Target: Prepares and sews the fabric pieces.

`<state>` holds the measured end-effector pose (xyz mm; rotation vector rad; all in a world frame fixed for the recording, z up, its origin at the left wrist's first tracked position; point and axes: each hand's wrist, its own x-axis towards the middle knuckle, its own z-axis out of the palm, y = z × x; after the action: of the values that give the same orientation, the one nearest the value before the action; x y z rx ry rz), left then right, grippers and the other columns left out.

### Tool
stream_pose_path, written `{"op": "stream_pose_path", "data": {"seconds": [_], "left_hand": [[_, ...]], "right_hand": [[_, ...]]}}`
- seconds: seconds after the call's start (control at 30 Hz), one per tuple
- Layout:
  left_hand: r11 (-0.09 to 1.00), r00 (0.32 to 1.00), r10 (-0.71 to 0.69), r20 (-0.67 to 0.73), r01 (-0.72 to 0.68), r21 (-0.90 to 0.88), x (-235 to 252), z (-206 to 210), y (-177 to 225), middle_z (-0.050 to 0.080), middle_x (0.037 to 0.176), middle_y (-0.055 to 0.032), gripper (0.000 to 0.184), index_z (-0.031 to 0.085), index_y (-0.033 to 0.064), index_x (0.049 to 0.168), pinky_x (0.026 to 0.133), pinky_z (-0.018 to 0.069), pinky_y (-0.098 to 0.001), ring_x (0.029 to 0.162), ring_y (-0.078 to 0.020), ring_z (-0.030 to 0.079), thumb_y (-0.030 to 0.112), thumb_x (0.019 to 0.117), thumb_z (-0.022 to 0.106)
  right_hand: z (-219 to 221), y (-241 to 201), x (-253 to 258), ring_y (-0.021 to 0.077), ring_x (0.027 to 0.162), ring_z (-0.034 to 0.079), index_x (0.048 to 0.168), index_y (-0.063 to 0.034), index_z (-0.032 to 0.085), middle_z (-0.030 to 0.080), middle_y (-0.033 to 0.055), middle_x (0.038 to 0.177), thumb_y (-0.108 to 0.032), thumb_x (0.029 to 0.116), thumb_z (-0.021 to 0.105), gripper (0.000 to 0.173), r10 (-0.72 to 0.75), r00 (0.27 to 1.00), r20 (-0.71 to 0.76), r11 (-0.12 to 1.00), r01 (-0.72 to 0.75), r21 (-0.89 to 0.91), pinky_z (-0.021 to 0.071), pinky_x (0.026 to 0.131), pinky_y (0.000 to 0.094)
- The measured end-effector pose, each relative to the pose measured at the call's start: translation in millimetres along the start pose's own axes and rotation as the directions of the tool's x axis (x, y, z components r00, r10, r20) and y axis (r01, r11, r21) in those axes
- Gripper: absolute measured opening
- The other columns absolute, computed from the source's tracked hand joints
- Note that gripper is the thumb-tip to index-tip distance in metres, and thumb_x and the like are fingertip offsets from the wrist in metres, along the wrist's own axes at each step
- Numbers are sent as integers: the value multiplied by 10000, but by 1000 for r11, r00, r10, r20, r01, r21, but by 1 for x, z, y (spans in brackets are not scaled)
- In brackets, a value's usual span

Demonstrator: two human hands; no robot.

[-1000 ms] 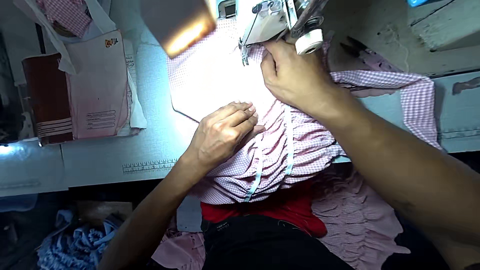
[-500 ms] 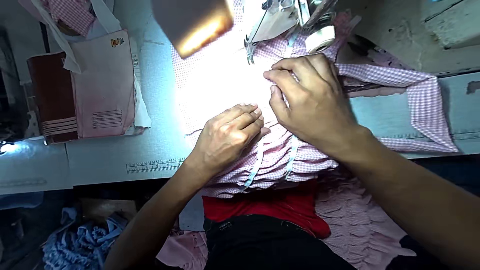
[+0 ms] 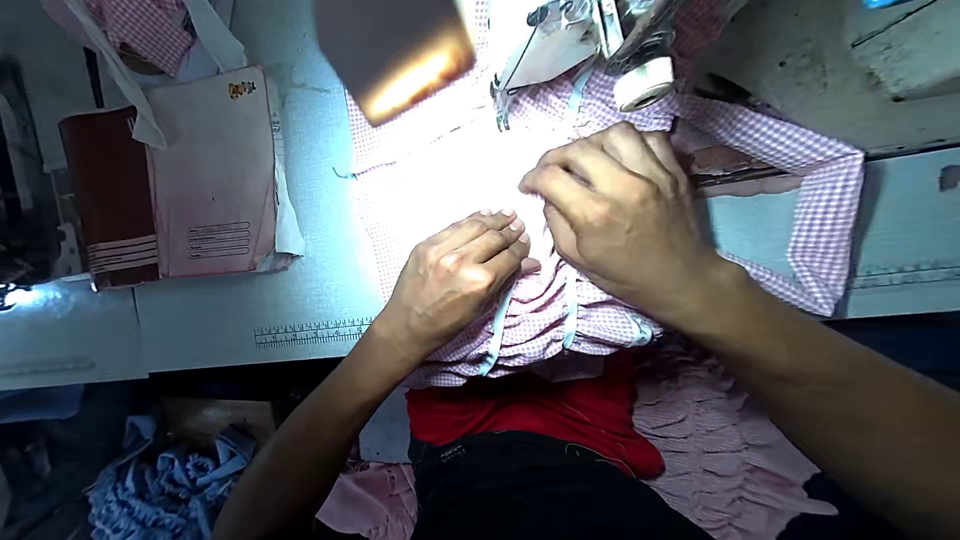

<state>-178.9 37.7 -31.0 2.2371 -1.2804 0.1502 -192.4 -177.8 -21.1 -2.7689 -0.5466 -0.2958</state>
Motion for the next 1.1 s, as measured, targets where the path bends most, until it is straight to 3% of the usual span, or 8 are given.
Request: {"op": "stream_pose_path", "data": {"seconds": [0.1,0.3,0.47,0.57,0.7,0.83,0.93,1.1], "left_hand": [[1000,1000,5,-13,-5,4,0,1,-1,761,1178,-116,236,796,53,1106,1102,508,-371,1210,-255,689,169,1028,606],[999,1000,5,12,-5,46,-1,-1,0,756,1207,-101,251,794,69,1129,1113,499,-367,1233,-244,677,222,1031,621],[997,999,-9,33,6,75,-1,1,3,741,1252,-92,261,785,79,1167,1134,481,-368,1270,-245,653,224,1032,615],[996,999,-34,35,31,83,0,2,4,727,1285,-94,271,773,77,1194,1140,472,-367,1293,-252,638,206,1035,595],[999,998,-20,57,22,-30,-4,3,-6,690,1349,-108,338,749,59,1236,1180,426,-400,1359,-271,580,279,1037,586],[993,973,119,196,-112,-47,-8,-8,-27,586,1493,-104,587,633,82,1417,1247,327,-458,1468,-288,460,514,1039,511],[996,976,-22,218,2,88,-9,-7,-1,574,1506,-105,654,636,86,1414,1248,323,-476,1475,-274,451,588,1024,478],[990,994,-104,20,101,100,-20,17,25,652,1402,-139,435,714,42,1292,1191,414,-426,1379,-273,565,368,1037,577]], "right_hand": [[-2,1,-2,409,1200,577,1231,-57,684,643,171,1297,-266,1023,442,381,71,997,41,997,-70,-17,426,941,573],[-1,6,-5,383,1217,573,1189,-85,725,654,136,1323,-103,1022,499,282,47,999,-18,998,-47,36,437,954,537],[7,31,9,393,1184,611,1238,-121,693,677,138,1278,-193,1079,431,315,43,999,-28,997,-44,-56,467,946,554],[-4,18,12,443,1246,560,1254,-92,676,645,181,1307,-177,1081,430,312,83,996,-7,993,-84,-82,392,1012,628],[-1,-33,-9,358,1150,603,1232,-46,711,671,155,1260,-99,1018,518,292,167,980,-108,976,-148,159,482,937,487],[5,-11,-24,381,1218,568,1358,-77,645,609,155,1370,-168,1033,473,379,169,985,20,980,-170,102,454,962,541],[4,-4,-24,371,1213,568,1346,-69,656,618,152,1358,-165,1033,470,376,130,991,12,987,-131,90,448,969,529],[5,-1,-23,373,1203,577,1322,-67,671,632,154,1341,-162,1025,470,371,117,993,-5,989,-116,95,451,959,521]]}}
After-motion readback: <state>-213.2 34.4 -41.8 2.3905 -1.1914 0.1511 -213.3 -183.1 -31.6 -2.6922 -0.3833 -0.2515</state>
